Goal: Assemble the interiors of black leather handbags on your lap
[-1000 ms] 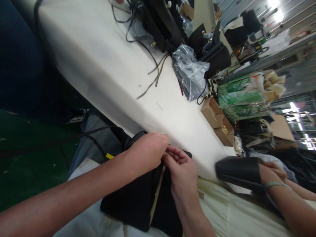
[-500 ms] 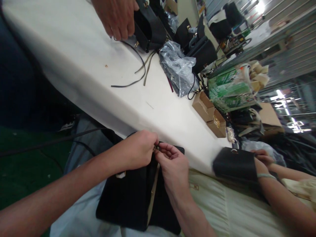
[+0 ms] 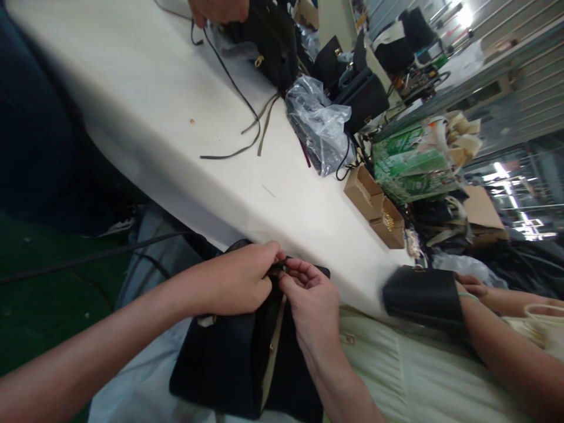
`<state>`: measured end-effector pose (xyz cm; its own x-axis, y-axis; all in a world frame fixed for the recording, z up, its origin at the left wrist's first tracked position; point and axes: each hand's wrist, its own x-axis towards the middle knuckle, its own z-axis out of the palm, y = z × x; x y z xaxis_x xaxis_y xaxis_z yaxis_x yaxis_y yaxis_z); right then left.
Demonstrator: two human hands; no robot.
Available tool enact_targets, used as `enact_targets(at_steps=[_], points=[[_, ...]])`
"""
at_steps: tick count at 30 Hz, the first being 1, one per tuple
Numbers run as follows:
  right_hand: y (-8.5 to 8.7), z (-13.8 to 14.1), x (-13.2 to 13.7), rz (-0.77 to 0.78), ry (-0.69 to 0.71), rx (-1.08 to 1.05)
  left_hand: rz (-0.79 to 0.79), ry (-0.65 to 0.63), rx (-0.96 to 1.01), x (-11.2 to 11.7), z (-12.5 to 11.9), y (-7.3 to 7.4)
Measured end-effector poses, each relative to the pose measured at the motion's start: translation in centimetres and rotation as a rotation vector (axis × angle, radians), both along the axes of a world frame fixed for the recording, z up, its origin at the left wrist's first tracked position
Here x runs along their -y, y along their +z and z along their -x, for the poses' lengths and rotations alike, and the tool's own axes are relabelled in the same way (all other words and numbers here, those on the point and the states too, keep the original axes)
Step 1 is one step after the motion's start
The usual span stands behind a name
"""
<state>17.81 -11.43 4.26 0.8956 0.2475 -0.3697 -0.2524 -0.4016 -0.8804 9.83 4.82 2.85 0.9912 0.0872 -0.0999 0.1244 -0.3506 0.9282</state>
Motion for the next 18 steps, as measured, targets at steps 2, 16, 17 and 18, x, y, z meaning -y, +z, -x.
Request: enact_targets(at_steps=[2,16,17,18], points=[[0.2,0.1,-0.2,0.000,0.005,0.005,-0.026,0.087,-0.045,0.2,0.4,0.5],[0.5,1.2,-1.9,0.075,0.102,0.073,-0.499,0.181,-0.328,2.5,3.0,3.3],[0.3,1.3,-1.9,0.085,0.112,0.092,-0.492,0.184,-0.317,2.2,2.7,3.1],[0.2,1.3,-1.9,0.088,0.122,0.110,-0.492,0.186,-0.303,1.9,2.4,2.9]])
